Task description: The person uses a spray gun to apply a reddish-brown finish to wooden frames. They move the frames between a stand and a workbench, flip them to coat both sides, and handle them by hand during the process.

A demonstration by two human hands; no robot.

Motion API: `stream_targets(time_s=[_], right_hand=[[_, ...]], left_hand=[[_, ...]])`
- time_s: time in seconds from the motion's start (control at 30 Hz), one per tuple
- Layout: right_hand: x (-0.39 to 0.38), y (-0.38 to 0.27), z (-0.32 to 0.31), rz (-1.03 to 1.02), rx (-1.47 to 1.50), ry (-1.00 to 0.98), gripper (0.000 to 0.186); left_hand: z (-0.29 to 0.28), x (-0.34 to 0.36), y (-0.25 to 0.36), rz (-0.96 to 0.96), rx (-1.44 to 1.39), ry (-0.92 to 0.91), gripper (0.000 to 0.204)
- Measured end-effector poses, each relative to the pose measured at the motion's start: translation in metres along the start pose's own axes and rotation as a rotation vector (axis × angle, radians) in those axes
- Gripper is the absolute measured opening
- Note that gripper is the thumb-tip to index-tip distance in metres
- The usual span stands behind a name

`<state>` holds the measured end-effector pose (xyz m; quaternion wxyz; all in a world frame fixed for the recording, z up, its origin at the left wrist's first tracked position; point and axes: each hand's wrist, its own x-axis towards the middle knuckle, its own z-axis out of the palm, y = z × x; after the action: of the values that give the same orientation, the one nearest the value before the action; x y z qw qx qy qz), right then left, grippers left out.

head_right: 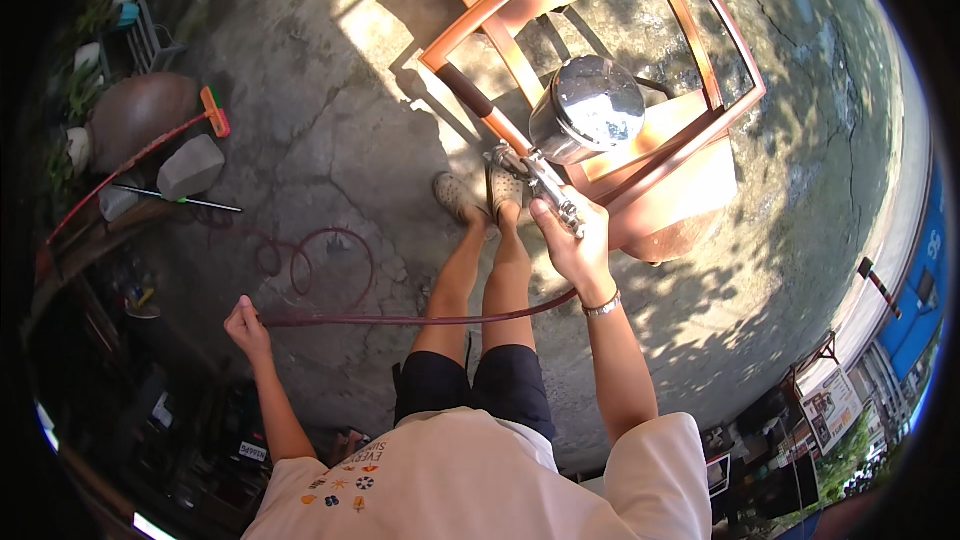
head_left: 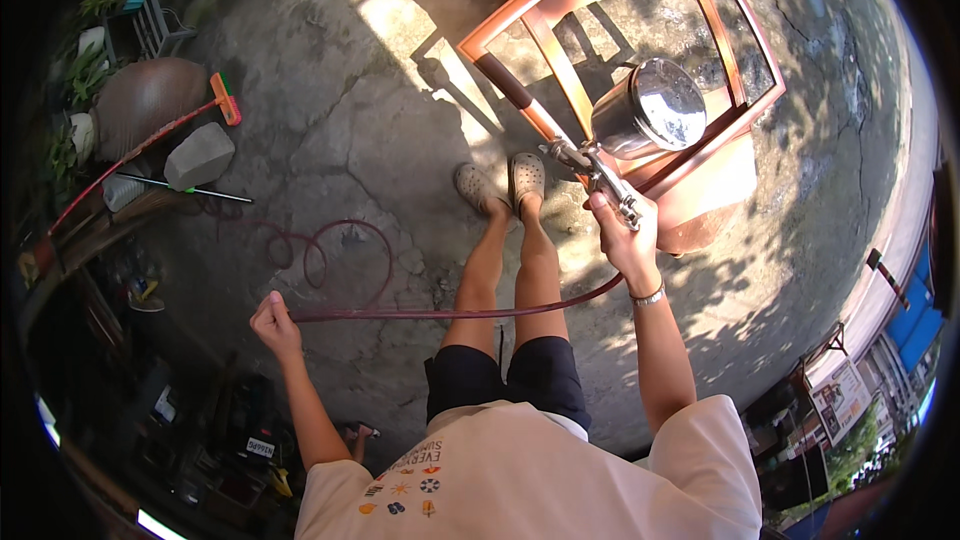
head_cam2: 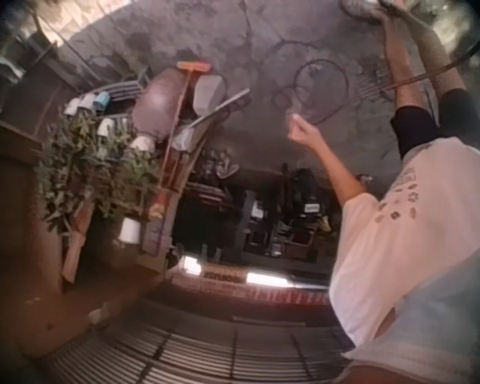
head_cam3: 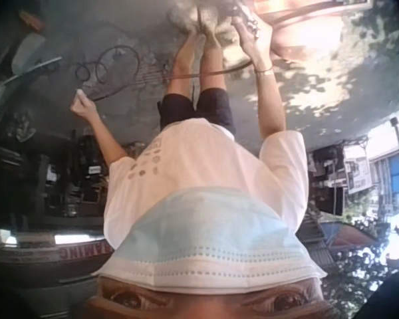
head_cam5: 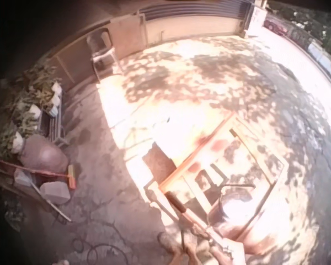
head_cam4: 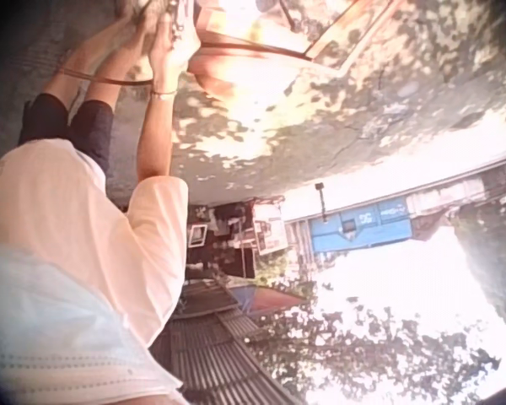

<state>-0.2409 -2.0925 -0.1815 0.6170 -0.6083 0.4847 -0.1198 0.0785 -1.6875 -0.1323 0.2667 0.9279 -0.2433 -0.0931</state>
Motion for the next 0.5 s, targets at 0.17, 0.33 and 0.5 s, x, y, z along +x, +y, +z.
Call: stream_targets(time_s=[0.17, 0.33, 0.5], right_hand=[[0.026, -0.010, -0.010, -0.081, -0.079, -0.039, 0.015], [0.130, 0.006, -0.052, 0.040, -0.044, 0.222, 0.025], [0.230, 0.010, -0.116, 0.027, -0.016, 0.404, 0.028]], left_hand=[[0.012, 0.008, 0.017, -0.007, -0.045, -0.072, 0.045], [0.041, 0.037, 0.062, 0.052, -0.049, -0.139, 0.042], [0.067, 0.063, 0.110, 0.099, -0.050, -0.188, 0.043]])
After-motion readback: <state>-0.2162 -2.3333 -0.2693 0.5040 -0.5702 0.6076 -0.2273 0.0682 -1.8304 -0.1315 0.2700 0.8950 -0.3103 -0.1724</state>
